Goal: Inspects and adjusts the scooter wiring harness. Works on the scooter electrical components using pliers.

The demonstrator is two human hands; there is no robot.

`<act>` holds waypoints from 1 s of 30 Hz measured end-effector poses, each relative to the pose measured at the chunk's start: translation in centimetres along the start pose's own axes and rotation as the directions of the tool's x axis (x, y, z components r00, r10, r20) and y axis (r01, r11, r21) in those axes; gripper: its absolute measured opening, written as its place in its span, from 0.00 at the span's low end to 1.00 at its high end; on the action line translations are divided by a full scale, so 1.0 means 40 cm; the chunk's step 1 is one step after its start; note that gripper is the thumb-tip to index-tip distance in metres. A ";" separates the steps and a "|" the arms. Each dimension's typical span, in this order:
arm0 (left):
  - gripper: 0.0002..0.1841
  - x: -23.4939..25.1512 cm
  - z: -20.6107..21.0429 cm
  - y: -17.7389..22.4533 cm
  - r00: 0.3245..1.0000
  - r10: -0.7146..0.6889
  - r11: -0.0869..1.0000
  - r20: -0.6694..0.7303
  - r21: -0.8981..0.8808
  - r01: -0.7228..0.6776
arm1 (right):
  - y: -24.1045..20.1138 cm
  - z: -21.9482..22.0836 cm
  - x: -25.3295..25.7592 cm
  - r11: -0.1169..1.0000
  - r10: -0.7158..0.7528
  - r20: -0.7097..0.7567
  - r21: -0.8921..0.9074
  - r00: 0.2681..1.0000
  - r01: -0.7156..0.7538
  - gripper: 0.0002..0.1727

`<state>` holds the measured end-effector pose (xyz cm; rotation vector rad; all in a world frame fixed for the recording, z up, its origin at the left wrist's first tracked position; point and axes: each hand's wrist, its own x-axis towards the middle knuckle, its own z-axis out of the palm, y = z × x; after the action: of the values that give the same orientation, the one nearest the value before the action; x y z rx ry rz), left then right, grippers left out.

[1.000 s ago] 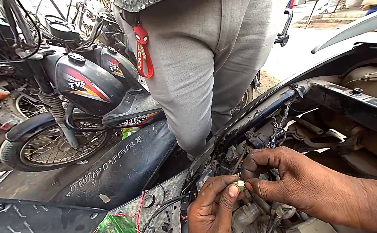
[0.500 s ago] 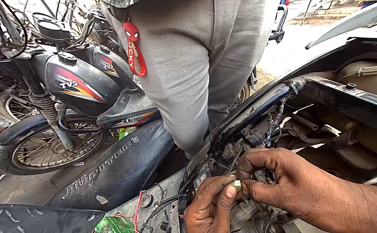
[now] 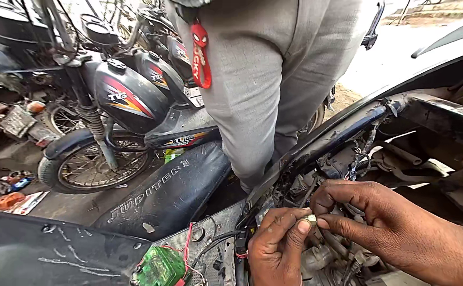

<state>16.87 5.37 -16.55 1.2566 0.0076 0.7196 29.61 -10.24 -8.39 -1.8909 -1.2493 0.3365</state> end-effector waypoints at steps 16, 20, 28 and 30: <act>0.14 0.020 0.006 0.007 0.952 -0.303 0.920 -0.047 -0.273 0.280 | 0.000 -0.045 0.029 0.960 0.057 0.081 -0.277 0.995 -0.032 0.08; 0.13 0.019 0.001 0.005 0.963 -0.269 0.943 -0.026 -0.211 0.257 | -0.002 -0.043 0.027 0.981 0.074 0.052 -0.183 0.996 -0.064 0.07; 0.13 0.011 0.005 0.009 0.965 -0.263 0.944 -0.006 -0.208 0.256 | -0.020 -0.044 0.025 0.969 0.195 0.166 -0.182 0.967 -0.164 0.08; 0.13 0.010 0.005 0.010 0.966 -0.260 0.948 -0.006 -0.191 0.254 | -0.027 -0.044 0.024 0.967 0.200 0.170 -0.191 0.965 -0.167 0.08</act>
<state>17.06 5.43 -15.97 1.0391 0.1248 0.5011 30.44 -10.09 -6.28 -2.1754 -1.2618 0.5296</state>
